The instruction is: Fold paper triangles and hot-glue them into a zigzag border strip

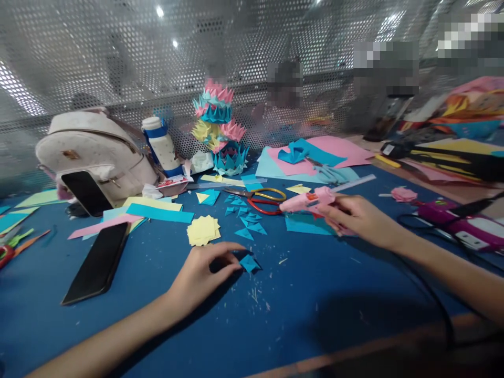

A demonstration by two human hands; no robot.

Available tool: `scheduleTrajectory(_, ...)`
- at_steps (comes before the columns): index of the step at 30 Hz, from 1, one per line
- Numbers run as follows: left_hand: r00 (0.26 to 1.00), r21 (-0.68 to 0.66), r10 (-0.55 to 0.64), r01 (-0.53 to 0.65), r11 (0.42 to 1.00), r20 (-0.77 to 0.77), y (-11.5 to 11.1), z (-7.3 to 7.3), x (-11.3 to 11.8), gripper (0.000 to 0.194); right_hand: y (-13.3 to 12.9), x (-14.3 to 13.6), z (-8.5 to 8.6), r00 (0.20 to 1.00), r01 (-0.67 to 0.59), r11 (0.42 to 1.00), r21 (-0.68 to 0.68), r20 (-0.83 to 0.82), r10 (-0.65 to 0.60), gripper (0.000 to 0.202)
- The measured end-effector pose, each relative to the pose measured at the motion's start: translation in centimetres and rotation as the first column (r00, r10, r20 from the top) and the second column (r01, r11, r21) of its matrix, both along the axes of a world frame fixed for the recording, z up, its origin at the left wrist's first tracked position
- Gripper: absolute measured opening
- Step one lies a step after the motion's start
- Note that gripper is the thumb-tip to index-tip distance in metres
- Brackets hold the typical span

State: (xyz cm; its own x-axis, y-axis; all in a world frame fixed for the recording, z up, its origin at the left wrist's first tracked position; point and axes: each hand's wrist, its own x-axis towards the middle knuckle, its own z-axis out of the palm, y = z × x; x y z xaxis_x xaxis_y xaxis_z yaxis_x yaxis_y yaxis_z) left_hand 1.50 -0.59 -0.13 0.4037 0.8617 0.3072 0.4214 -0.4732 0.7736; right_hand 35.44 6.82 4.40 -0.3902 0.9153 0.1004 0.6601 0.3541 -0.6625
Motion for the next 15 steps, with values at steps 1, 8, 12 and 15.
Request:
scheduleTrajectory(1, 1.0, 0.034, -0.001, 0.002, 0.999, -0.024, 0.1, 0.0, -0.1, 0.024, 0.0, 0.9, 0.0, 0.999, 0.042, 0.999, 0.009, -0.006, -0.042, 0.049)
scheduleTrajectory(8, 0.983, 0.224, 0.044, -0.003, 0.975, -0.18, 1.2, 0.1, -0.7, 0.019, 1.0, 6.9, 0.1, 0.967, 0.25, 0.966, 0.071, 0.037, -0.253, 0.043)
scheduleTrajectory(12, 0.978, 0.291, 0.064, -0.004, 0.957, -0.197, 1.3, 0.6, -0.7, 0.019, 1.1, 8.0, 0.2, 0.973, 0.219, 0.975, 0.035, 0.073, -0.221, 0.043)
scheduleTrajectory(15, 0.978, 0.32, 0.076, -0.01, 0.948, -0.196, 1.2, 0.8, -0.6, 0.022, 0.5, 8.0, 0.2, 0.971, 0.199, 0.978, 0.061, 0.124, -0.206, 0.045)
